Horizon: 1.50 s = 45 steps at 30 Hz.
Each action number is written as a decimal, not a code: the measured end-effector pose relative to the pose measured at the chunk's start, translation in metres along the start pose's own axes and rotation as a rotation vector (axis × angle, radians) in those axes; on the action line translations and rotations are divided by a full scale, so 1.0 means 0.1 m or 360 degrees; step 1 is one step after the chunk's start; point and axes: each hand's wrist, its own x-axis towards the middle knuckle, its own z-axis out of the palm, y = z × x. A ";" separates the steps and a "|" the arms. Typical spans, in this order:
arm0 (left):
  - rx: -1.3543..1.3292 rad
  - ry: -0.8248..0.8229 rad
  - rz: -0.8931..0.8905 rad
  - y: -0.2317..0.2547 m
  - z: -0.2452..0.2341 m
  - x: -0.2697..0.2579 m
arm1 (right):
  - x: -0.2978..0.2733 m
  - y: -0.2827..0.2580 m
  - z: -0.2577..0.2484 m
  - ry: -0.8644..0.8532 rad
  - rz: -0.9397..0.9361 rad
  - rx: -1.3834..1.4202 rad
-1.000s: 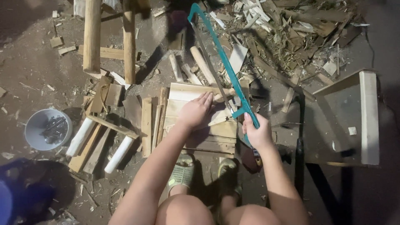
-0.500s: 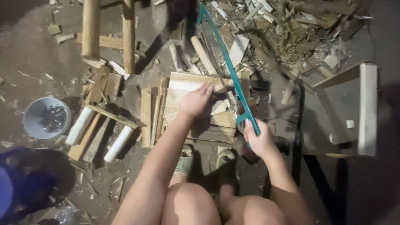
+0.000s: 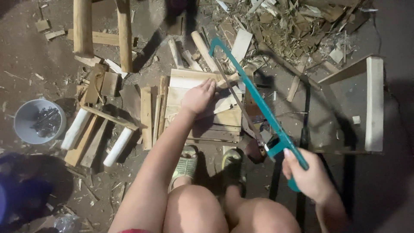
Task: The person uses a hand saw to cut a piece of wood placed on a wooden workbench. They then switch to a curved blade tool to further shape or split the wood. The person handles the wood pieces and tools throughout the process.
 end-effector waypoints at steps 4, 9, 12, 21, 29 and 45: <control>0.0083 0.0024 0.0041 -0.16 0.23 0.08 | 0.14 -0.32 -0.16 0.0038 0.0002 -0.0114; 0.0056 -0.0004 -0.0008 -0.11 0.11 0.07 | 0.39 -0.37 -0.45 -0.0107 0.0125 -0.0198; 0.0021 0.0077 0.0013 -0.16 0.19 0.08 | 0.50 -0.79 -0.60 -0.0099 0.0222 -0.0417; 0.0253 -0.0023 0.0056 -0.14 0.15 0.10 | 0.61 -0.96 -0.62 -0.0179 0.0216 -0.0485; 0.0307 0.0309 0.0080 -0.16 0.14 0.08 | 0.30 0.50 0.17 -0.0039 -0.0306 -0.0017; 0.0037 0.0058 -0.0047 -0.18 0.12 0.14 | 0.84 -1.05 -0.72 -0.0061 0.0225 -0.0442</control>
